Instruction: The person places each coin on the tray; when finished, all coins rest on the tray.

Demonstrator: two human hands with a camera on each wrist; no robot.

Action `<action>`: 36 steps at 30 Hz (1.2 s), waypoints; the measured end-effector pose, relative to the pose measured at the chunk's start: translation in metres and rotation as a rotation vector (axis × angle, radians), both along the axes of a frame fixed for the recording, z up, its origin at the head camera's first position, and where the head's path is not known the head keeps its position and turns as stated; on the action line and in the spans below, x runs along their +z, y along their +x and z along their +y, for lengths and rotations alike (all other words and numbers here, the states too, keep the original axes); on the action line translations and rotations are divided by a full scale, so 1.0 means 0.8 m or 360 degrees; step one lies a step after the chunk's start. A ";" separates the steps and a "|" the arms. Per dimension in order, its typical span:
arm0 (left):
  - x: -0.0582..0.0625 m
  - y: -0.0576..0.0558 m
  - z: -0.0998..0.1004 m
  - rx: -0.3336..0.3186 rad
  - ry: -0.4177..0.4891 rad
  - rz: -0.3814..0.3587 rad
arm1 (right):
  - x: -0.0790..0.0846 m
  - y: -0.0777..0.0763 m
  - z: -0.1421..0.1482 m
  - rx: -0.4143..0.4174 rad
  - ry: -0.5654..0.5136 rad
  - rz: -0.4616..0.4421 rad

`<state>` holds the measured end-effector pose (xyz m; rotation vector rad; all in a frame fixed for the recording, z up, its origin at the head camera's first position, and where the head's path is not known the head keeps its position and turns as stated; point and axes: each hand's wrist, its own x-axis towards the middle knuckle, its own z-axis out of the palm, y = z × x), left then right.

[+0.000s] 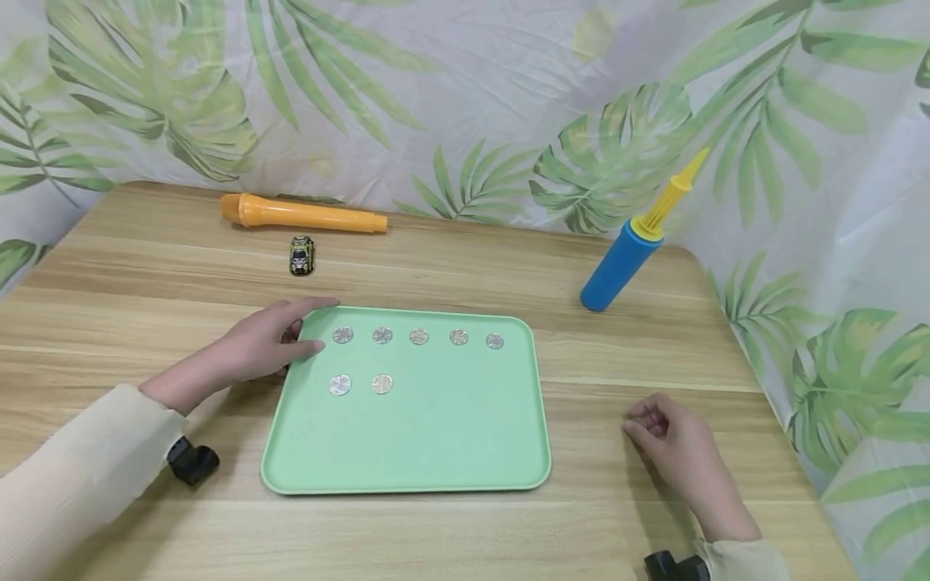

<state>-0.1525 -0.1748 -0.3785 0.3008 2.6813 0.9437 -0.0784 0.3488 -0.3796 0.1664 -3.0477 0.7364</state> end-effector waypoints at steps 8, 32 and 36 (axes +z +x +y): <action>-0.002 -0.001 0.000 0.0008 -0.0003 -0.0008 | 0.000 -0.013 -0.019 0.0018 -0.0119 0.0152; 0.000 -0.001 -0.001 -0.0008 -0.0007 0.0029 | 0.007 -0.067 -0.143 0.0401 -0.0640 -0.0273; 0.000 -0.001 0.000 -0.0008 0.0000 0.0022 | 0.003 -0.075 -0.169 0.0475 -0.0737 -0.0343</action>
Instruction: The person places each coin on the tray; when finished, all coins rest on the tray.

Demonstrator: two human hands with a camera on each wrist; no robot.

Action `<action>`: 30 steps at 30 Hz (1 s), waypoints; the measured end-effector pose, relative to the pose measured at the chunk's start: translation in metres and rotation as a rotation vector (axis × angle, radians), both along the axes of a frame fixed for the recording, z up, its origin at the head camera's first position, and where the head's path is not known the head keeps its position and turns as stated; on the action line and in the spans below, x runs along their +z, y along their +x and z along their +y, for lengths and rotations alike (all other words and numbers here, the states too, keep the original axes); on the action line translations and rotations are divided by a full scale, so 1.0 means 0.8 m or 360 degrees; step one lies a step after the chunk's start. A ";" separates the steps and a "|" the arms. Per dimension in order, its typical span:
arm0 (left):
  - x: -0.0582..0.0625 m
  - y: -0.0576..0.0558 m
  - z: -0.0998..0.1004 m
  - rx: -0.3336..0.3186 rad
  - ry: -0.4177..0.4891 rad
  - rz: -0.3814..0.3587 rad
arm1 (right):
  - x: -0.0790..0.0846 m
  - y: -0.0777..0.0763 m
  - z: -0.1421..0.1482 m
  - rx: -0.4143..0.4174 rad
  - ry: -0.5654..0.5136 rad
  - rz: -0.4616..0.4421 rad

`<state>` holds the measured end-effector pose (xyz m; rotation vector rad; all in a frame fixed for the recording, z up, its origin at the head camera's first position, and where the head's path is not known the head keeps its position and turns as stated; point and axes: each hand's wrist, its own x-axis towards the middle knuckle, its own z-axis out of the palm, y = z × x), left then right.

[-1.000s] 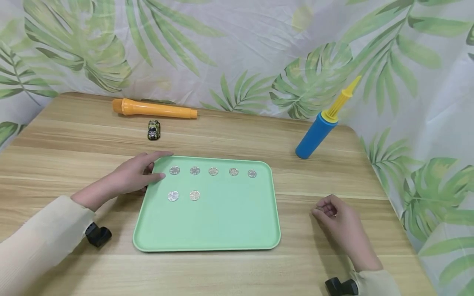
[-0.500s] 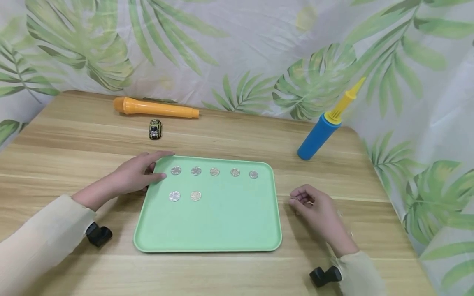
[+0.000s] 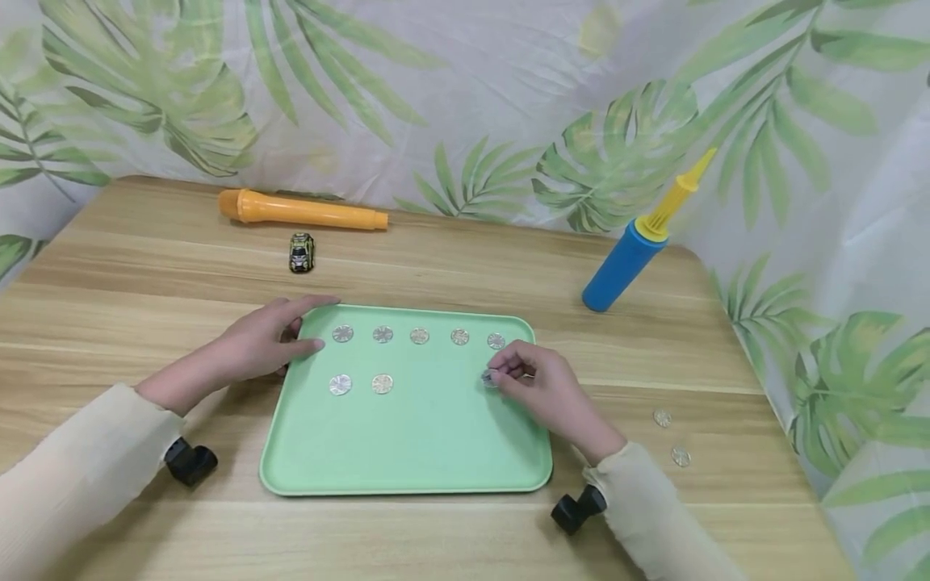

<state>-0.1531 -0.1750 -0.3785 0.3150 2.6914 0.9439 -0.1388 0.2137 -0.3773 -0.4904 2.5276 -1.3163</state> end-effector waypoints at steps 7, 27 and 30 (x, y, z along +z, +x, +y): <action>-0.002 0.002 0.000 0.0002 0.0015 -0.0012 | -0.003 -0.013 -0.037 0.0141 0.0003 -0.0007; 0.001 0.004 0.001 0.0022 0.0021 -0.0018 | -0.004 -0.017 -0.106 0.0450 0.0186 0.0034; 0.002 0.004 0.000 0.0016 0.0020 -0.0002 | -0.003 -0.017 -0.108 0.0482 0.0202 0.0077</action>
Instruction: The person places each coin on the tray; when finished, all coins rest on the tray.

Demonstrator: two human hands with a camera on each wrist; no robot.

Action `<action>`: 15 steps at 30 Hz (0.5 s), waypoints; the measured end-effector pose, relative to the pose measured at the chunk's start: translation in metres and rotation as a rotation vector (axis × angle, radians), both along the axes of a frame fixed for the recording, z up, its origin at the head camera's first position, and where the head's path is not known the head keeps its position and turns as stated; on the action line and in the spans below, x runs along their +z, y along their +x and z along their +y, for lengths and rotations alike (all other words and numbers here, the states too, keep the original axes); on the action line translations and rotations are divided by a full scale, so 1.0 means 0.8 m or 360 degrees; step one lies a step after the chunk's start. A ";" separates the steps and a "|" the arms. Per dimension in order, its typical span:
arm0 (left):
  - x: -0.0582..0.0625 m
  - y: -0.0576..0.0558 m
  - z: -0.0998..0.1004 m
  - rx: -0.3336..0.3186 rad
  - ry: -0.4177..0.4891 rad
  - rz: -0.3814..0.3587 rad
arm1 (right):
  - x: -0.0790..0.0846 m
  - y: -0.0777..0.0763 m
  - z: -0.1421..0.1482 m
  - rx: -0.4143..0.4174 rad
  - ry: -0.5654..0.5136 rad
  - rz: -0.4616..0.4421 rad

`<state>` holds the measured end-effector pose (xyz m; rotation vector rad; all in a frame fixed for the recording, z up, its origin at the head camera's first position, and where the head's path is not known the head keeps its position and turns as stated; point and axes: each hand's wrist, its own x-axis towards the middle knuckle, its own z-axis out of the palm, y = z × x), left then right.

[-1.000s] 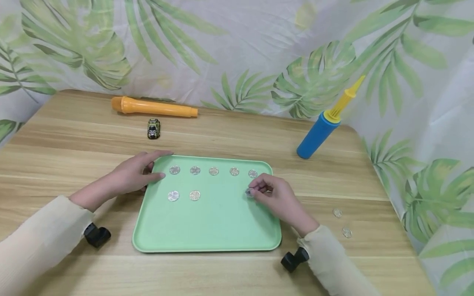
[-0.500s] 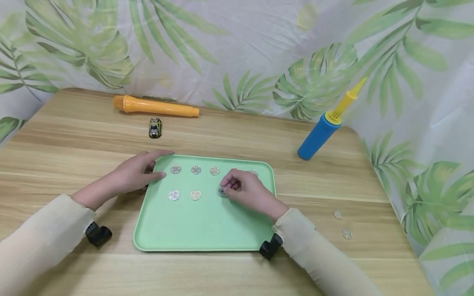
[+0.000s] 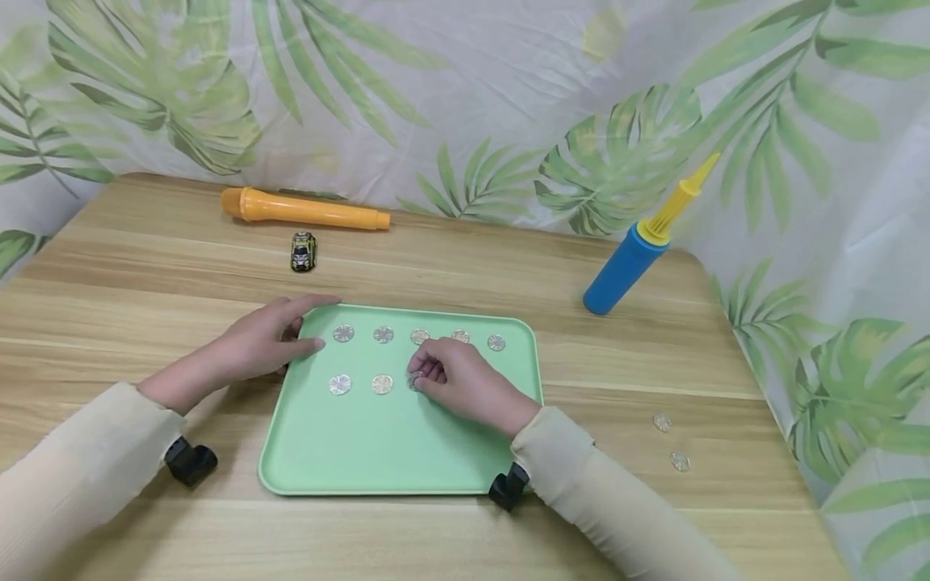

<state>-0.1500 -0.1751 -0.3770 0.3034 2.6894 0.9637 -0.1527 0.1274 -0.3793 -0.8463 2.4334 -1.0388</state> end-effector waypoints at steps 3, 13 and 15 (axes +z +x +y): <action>0.001 0.000 -0.001 -0.0002 -0.0003 0.0010 | 0.001 0.001 -0.001 0.0009 0.0028 0.0043; 0.001 0.001 0.001 0.0003 -0.0012 -0.0015 | 0.001 0.001 -0.002 0.0019 0.0097 0.0078; 0.000 0.001 0.001 0.0001 -0.0006 -0.0012 | 0.003 0.001 -0.002 0.0024 0.0103 0.0061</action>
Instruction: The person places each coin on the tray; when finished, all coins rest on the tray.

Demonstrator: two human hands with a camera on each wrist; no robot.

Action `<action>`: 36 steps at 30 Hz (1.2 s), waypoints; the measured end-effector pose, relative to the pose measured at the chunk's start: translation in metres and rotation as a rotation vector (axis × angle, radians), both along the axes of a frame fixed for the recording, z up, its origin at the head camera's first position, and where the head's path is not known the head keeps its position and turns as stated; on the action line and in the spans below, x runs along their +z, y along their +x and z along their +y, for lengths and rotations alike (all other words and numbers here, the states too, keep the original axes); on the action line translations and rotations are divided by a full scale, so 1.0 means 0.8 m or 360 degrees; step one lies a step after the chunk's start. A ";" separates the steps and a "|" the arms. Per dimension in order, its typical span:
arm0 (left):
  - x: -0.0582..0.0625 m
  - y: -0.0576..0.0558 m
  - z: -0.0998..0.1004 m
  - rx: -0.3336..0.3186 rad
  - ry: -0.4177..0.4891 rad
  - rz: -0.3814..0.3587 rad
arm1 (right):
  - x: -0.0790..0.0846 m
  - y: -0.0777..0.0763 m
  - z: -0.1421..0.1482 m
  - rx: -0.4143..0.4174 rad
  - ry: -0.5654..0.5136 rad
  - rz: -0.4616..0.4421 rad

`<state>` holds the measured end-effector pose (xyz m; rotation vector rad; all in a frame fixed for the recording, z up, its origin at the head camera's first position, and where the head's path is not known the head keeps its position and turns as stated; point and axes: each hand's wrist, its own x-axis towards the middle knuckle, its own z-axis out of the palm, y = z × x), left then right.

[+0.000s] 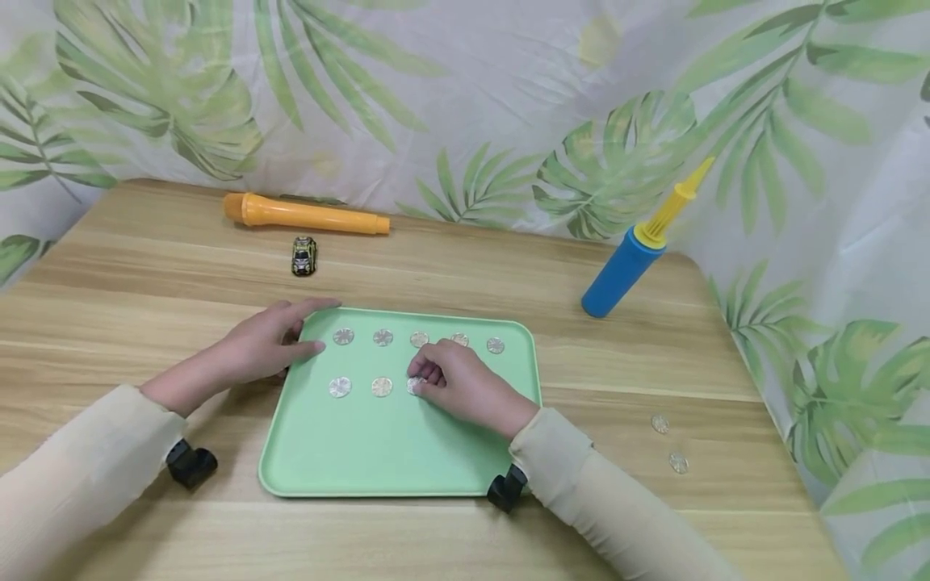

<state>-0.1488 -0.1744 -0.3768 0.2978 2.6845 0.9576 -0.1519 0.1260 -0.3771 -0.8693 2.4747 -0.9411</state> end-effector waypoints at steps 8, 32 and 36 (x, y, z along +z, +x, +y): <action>-0.002 -0.001 -0.006 -0.0008 -0.0023 0.0018 | 0.002 0.000 -0.002 0.0005 0.0022 -0.0023; -0.002 -0.001 0.002 0.0005 -0.0031 -0.0003 | 0.020 0.019 0.096 -0.0386 -0.0132 0.0151; -0.001 -0.001 0.003 0.0004 -0.0040 -0.0006 | 0.021 0.028 0.132 -0.0562 -0.0109 0.0210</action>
